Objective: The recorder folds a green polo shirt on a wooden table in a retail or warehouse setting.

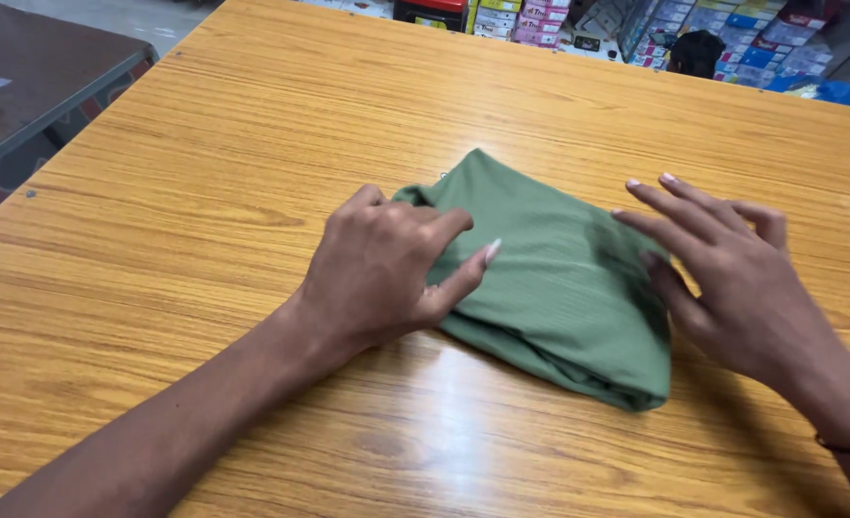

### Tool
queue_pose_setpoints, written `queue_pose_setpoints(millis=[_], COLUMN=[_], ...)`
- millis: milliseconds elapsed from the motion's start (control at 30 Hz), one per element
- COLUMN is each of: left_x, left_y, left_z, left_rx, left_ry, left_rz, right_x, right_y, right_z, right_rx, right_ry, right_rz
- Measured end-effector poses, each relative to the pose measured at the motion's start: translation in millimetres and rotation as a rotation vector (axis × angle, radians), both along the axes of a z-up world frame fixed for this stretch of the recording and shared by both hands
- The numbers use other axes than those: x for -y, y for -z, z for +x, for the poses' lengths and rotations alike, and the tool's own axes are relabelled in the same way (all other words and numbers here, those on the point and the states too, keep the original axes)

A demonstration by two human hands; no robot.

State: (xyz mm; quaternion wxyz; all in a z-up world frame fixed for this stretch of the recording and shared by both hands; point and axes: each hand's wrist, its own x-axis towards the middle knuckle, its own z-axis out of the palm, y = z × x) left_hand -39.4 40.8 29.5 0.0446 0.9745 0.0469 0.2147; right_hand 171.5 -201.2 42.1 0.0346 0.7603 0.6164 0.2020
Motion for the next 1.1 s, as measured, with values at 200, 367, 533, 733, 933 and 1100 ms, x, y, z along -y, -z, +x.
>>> queue_pose_setpoints(millis=[200, 367, 533, 733, 933, 1100], left_x=[-19.4, -32.7, -18.6, -27.0, -19.6, -21.5], left_y=[34.3, 66.0, 30.3, 47.1, 42.1, 44.4], left_z=[12.2, 20.8, 10.8, 19.6, 18.4, 17.7], left_rx=[0.202, 0.094, -0.178, -0.094, -0.367, -0.391], left_ry=[0.033, 0.173, 0.085, 0.055, -0.094, -0.103], left_rz=[-0.177, 0.130, -0.029, -0.141, -0.134, -0.100], right_x=[-15.2, -14.9, -11.9, -11.5, -9.4, -13.1], right_y=[29.2, 34.4, 33.1, 29.6, 34.7, 35.1], right_z=[-28.9, -28.6, -14.9, -13.7, -4.0, 1.6], right_rx=[-0.565, -0.431, -0.393, -0.378, -0.409, -0.420], right_ry=[0.077, -0.001, -0.091, -0.177, -0.048, 0.050], right_rz=[0.170, -0.002, -0.096, -0.155, -0.156, -0.187])
